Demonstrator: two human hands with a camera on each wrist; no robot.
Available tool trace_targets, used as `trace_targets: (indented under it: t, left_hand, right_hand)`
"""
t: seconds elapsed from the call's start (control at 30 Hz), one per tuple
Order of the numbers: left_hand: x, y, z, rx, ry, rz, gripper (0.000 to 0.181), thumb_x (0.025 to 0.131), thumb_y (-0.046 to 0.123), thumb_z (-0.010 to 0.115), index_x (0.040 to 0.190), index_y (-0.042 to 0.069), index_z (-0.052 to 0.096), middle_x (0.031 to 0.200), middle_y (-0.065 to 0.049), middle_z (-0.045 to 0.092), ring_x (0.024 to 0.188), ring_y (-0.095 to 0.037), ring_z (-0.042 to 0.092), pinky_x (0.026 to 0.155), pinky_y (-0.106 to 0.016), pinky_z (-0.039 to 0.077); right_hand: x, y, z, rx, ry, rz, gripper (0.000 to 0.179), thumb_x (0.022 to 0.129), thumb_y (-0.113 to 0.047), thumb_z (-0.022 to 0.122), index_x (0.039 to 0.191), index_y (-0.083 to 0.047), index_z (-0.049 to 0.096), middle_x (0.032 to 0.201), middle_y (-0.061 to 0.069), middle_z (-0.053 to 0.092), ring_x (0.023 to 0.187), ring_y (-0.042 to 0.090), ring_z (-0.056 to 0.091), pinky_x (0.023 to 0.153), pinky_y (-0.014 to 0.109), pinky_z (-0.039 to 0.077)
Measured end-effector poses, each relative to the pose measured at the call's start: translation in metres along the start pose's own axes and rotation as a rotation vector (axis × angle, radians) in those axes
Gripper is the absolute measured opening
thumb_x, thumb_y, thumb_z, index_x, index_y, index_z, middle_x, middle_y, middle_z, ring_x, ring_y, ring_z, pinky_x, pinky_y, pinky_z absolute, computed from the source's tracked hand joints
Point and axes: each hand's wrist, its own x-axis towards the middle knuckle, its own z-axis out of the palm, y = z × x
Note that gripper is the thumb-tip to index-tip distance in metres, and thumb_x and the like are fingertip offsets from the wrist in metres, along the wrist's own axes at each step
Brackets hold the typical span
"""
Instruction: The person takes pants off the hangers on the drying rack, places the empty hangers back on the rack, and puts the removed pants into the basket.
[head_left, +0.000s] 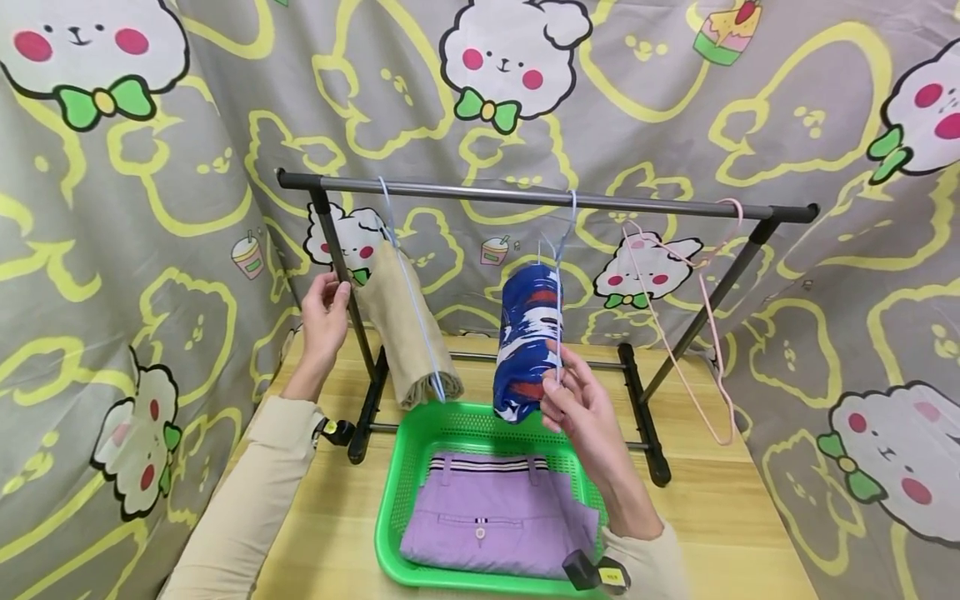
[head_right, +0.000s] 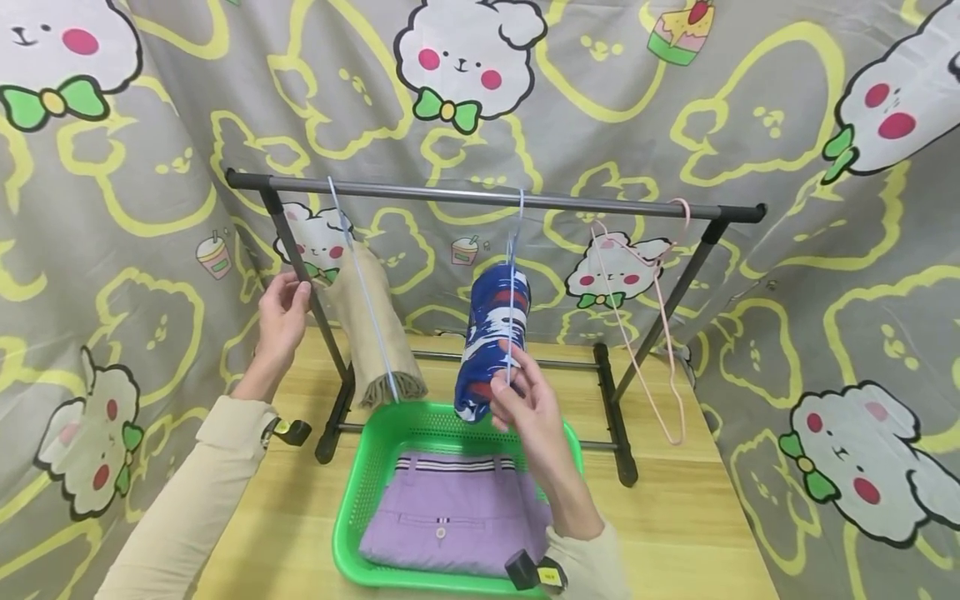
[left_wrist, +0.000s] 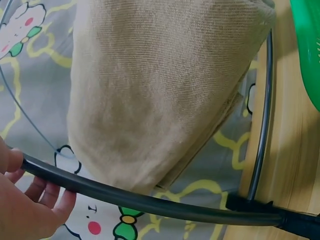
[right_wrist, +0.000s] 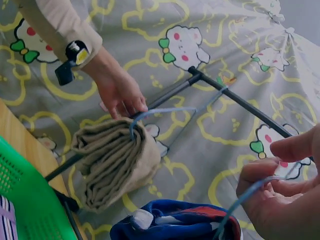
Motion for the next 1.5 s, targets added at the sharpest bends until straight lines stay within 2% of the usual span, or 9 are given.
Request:
trace_targets:
  t: [0.17, 0.37, 0.53, 0.77, 0.9, 1.1, 1.2, 1.43, 1.5]
  left_hand:
    - [0.002, -0.003, -0.001, -0.004, 0.027, -0.013, 0.028, 0.108, 0.015, 0.053, 0.128, -0.004, 0.059, 0.121, -0.019, 0.062, 0.100, -0.012, 0.054, 0.088, -0.025, 0.044]
    - [0.003, -0.005, 0.004, -0.008, 0.028, 0.013, 0.028, 0.107, 0.016, 0.056, 0.125, -0.004, 0.061, 0.119, -0.020, 0.064, 0.100, -0.013, 0.056, 0.087, -0.025, 0.045]
    - [0.003, -0.008, 0.008, -0.018, 0.044, 0.035, 0.025, 0.106, 0.014, 0.057, 0.121, -0.004, 0.063, 0.115, -0.019, 0.066, 0.099, -0.012, 0.058, 0.087, -0.024, 0.046]
    - [0.000, -0.007, 0.008, -0.050, 0.054, 0.025, 0.025, 0.105, 0.014, 0.058, 0.122, -0.003, 0.064, 0.114, -0.015, 0.065, 0.098, -0.014, 0.058, 0.088, -0.025, 0.046]
    - [0.000, -0.006, 0.008, -0.051, 0.053, 0.022, 0.026, 0.105, 0.014, 0.058, 0.123, -0.003, 0.064, 0.116, -0.016, 0.065, 0.099, -0.015, 0.058, 0.088, -0.025, 0.046]
    - [0.000, -0.008, 0.006, -0.059, 0.065, 0.020, 0.025, 0.105, 0.014, 0.058, 0.122, -0.003, 0.065, 0.114, -0.015, 0.065, 0.096, -0.014, 0.057, 0.085, -0.023, 0.047]
    - [-0.001, -0.008, 0.006, -0.062, 0.063, 0.019, 0.025, 0.105, 0.014, 0.058, 0.123, -0.003, 0.065, 0.113, -0.013, 0.065, 0.095, -0.013, 0.057, 0.085, -0.023, 0.048]
    - [-0.001, -0.009, 0.004, -0.082, 0.095, 0.029, 0.025, 0.104, 0.014, 0.060, 0.121, -0.004, 0.066, 0.110, -0.012, 0.066, 0.091, -0.013, 0.057, 0.081, -0.022, 0.048]
    - [-0.001, -0.009, 0.003, -0.085, 0.100, 0.031, 0.025, 0.104, 0.014, 0.060, 0.120, -0.004, 0.066, 0.110, -0.012, 0.066, 0.089, -0.013, 0.057, 0.080, -0.022, 0.049]
  right_hand:
    - [0.000, -0.002, -0.010, -0.002, 0.053, -0.019, 0.054, 0.108, -0.013, 0.053, 0.157, -0.003, 0.033, 0.077, -0.004, 0.042, 0.055, 0.008, 0.028, 0.049, 0.026, 0.019]
    - [-0.003, -0.006, -0.014, -0.023, 0.270, -0.132, 0.041, 0.106, -0.013, 0.057, 0.143, 0.004, 0.053, 0.058, -0.005, 0.036, 0.043, 0.008, 0.023, 0.041, 0.030, 0.012]
    - [-0.009, -0.012, -0.013, -0.022, 0.339, -0.197, 0.036, 0.104, -0.009, 0.059, 0.136, 0.008, 0.060, 0.054, -0.005, 0.037, 0.038, 0.012, 0.017, 0.038, 0.033, 0.006]
    - [-0.017, -0.025, -0.018, 0.068, 0.337, -0.241, 0.032, 0.102, 0.000, 0.059, 0.131, 0.014, 0.061, 0.056, -0.005, 0.038, 0.040, 0.016, 0.010, 0.039, 0.034, -0.002]
    - [-0.020, -0.032, -0.022, 0.069, 0.320, -0.287, 0.033, 0.101, 0.001, 0.060, 0.131, 0.016, 0.060, 0.057, -0.004, 0.039, 0.040, 0.018, 0.009, 0.037, 0.033, -0.002]
    - [-0.026, -0.044, -0.022, 0.085, 0.313, -0.346, 0.033, 0.100, 0.002, 0.061, 0.131, 0.015, 0.061, 0.066, 0.000, 0.054, 0.039, 0.016, 0.010, 0.035, 0.030, -0.001]
    - [-0.033, -0.050, -0.022, 0.106, 0.302, -0.354, 0.031, 0.101, 0.003, 0.058, 0.130, 0.015, 0.062, 0.065, 0.000, 0.052, 0.039, 0.016, 0.010, 0.034, 0.027, 0.002]
    - [-0.054, -0.060, -0.031, 0.145, 0.216, -0.367, 0.031, 0.103, 0.010, 0.050, 0.132, 0.017, 0.058, 0.062, -0.001, 0.038, 0.040, 0.013, 0.009, 0.030, 0.022, 0.005]
    - [-0.060, -0.059, -0.035, 0.163, 0.182, -0.370, 0.032, 0.103, 0.012, 0.045, 0.132, 0.017, 0.058, 0.065, 0.001, 0.045, 0.040, 0.012, 0.009, 0.031, 0.021, 0.004]
